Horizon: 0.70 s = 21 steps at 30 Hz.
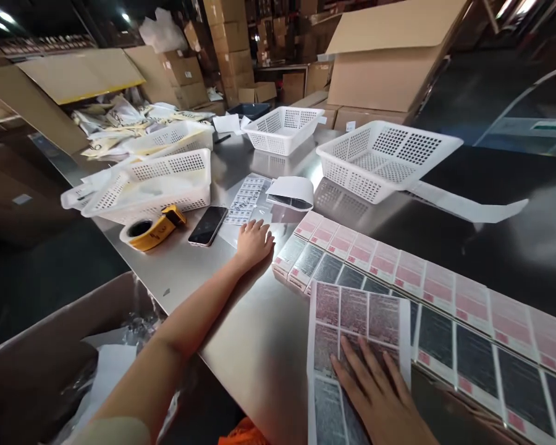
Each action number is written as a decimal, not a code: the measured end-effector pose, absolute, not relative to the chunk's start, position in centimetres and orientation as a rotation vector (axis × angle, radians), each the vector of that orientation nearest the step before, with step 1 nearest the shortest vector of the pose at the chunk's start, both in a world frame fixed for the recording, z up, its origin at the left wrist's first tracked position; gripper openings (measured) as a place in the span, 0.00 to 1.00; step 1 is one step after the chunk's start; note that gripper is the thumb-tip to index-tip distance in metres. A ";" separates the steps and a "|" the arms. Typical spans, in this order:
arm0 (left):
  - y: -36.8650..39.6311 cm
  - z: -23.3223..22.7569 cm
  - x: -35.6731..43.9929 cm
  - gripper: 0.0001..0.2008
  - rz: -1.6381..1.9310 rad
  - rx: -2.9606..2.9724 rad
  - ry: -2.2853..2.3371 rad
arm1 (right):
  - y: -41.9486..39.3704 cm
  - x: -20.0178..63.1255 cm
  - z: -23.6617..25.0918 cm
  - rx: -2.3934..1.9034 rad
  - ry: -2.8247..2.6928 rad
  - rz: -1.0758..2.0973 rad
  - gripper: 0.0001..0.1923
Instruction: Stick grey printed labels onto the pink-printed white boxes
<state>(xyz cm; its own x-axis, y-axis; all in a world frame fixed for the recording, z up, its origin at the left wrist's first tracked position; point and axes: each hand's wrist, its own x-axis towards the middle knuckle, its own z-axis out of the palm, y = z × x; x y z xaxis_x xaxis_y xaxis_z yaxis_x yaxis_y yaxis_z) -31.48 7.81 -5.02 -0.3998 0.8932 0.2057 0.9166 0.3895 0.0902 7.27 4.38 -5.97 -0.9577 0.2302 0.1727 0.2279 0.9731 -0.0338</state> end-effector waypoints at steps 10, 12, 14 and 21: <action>7.3 -4.9 -29.6 0.11 -0.246 -1.653 -2.509 | 2.0 8.0 -9.2 -0.730 -2.743 -0.109 0.49; 7.4 -5.0 -29.5 0.11 -0.233 -1.650 -2.512 | 1.8 8.2 -9.2 -0.772 -2.750 -0.096 0.47; 7.5 -5.1 -29.5 0.10 -0.213 -1.656 -2.515 | 1.7 8.2 -9.2 -0.808 -2.757 -0.080 0.45; 7.5 -5.1 -29.4 0.09 -0.216 -1.679 -2.509 | 1.5 8.3 -8.0 -0.875 -2.856 0.207 0.45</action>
<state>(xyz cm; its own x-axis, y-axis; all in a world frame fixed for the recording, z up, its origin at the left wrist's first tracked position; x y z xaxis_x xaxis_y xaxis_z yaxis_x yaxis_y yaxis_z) -29.36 7.50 -5.07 -0.3803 0.9083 0.1742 0.9247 0.3767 0.0545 8.25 1.49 -7.98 -0.8193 0.5646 0.0993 0.5444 0.8206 -0.1742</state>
